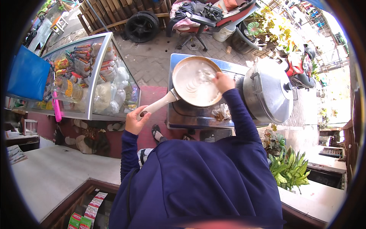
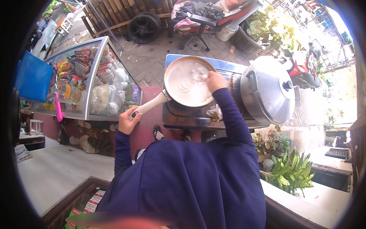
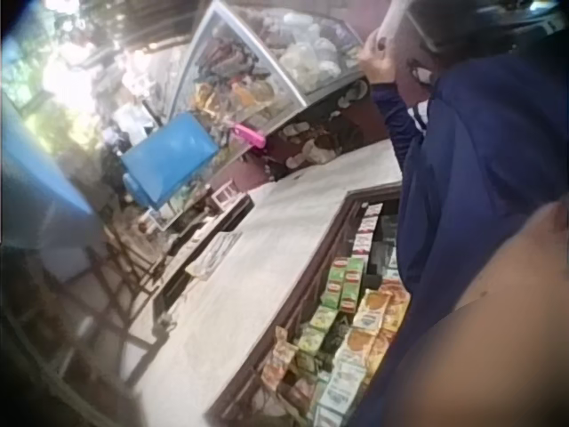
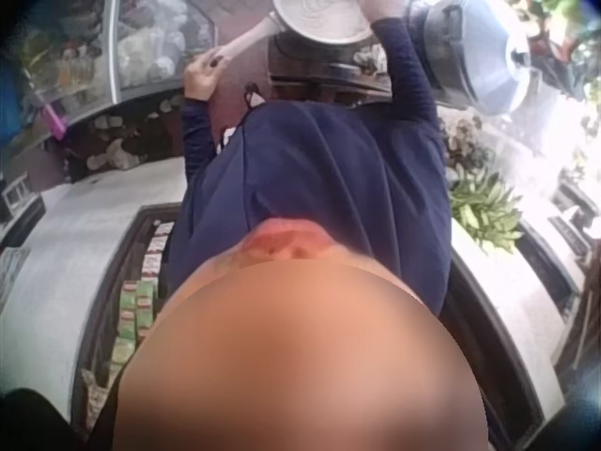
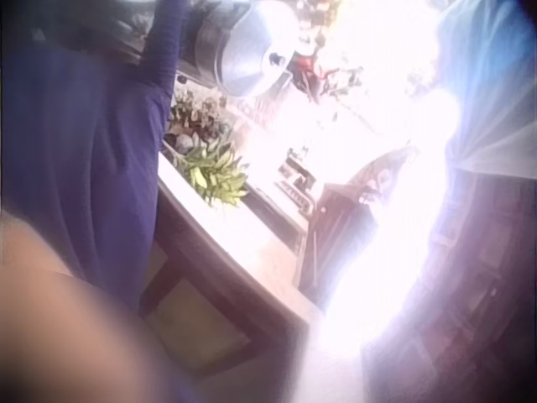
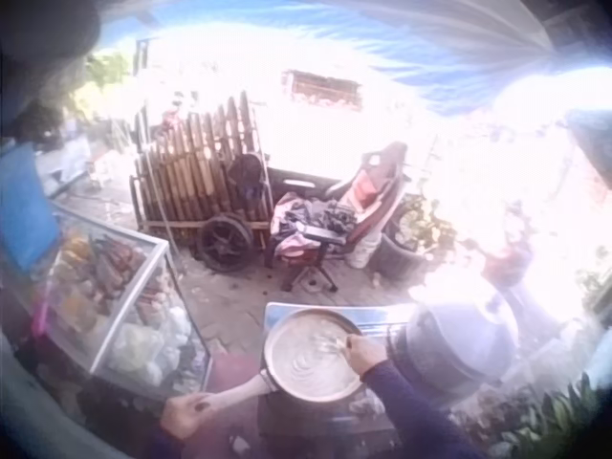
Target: The person whisks a white liquid in a pan on a portable stove, then pours the mixture into a small plastic cup. The person sits on the floor while handling the pan and cup.
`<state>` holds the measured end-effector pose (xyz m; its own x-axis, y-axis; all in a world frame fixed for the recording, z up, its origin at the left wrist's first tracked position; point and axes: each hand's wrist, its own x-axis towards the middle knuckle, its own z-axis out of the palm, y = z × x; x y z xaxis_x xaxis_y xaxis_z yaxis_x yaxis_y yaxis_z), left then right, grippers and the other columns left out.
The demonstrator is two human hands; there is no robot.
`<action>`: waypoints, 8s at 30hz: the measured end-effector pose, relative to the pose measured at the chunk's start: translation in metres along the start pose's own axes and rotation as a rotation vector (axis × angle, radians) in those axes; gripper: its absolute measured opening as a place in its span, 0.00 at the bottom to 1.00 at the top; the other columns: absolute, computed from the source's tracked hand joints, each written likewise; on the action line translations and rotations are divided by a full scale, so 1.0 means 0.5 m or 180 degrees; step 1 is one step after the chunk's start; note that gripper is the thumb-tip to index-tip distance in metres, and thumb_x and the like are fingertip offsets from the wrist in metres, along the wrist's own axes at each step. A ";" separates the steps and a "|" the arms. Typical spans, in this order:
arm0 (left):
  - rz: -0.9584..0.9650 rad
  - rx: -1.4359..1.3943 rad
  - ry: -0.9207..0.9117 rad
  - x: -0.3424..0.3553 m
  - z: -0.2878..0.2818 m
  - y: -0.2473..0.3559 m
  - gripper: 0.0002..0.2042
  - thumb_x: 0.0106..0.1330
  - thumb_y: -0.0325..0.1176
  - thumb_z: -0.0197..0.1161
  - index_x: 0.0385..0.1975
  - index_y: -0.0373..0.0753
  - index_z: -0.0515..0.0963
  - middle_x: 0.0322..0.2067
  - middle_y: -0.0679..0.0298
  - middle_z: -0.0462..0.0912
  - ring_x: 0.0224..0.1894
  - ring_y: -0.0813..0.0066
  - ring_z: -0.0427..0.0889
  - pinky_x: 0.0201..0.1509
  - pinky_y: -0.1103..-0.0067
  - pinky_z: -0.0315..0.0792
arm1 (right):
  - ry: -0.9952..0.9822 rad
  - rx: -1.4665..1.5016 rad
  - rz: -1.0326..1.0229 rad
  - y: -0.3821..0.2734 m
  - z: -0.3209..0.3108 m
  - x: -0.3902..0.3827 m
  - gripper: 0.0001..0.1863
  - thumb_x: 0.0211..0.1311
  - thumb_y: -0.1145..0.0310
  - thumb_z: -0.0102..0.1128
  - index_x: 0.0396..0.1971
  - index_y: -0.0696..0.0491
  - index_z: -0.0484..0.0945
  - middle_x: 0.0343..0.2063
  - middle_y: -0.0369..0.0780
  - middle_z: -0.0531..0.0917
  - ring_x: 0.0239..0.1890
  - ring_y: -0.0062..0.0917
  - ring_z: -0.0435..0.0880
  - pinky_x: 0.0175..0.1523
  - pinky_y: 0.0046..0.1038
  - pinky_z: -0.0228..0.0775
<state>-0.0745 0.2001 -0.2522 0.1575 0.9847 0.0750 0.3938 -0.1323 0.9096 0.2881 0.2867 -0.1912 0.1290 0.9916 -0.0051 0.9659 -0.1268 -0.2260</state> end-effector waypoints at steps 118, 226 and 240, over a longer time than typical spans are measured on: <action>0.0122 -0.0029 0.0015 0.002 -0.002 0.005 0.17 0.54 0.38 0.65 0.39 0.34 0.77 0.25 0.61 0.80 0.26 0.78 0.77 0.33 0.82 0.71 | -0.1132 -0.1339 -0.0641 0.064 -0.114 0.045 0.09 0.47 0.66 0.53 0.25 0.51 0.81 0.25 0.44 0.82 0.32 0.37 0.82 0.38 0.35 0.73; 0.0138 0.0000 -0.0026 0.004 -0.004 -0.005 0.17 0.53 0.37 0.66 0.39 0.34 0.77 0.25 0.60 0.80 0.26 0.76 0.79 0.33 0.81 0.71 | -0.0238 -0.0752 -0.1182 -0.037 -0.082 0.088 0.08 0.41 0.62 0.64 0.21 0.48 0.79 0.23 0.39 0.81 0.32 0.34 0.80 0.37 0.34 0.70; 0.0082 -0.0033 -0.0040 0.003 -0.006 0.004 0.16 0.54 0.38 0.65 0.39 0.35 0.77 0.23 0.61 0.80 0.25 0.78 0.78 0.32 0.81 0.71 | -0.0233 -0.2262 -0.1528 -0.036 -0.077 0.245 0.07 0.47 0.71 0.55 0.26 0.47 0.82 0.29 0.41 0.83 0.35 0.31 0.83 0.37 0.30 0.74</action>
<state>-0.0760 0.2018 -0.2489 0.1789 0.9794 0.0935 0.3799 -0.1564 0.9117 0.2950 0.4094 -0.1502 -0.3206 0.9378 -0.1334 0.8268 0.3458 0.4437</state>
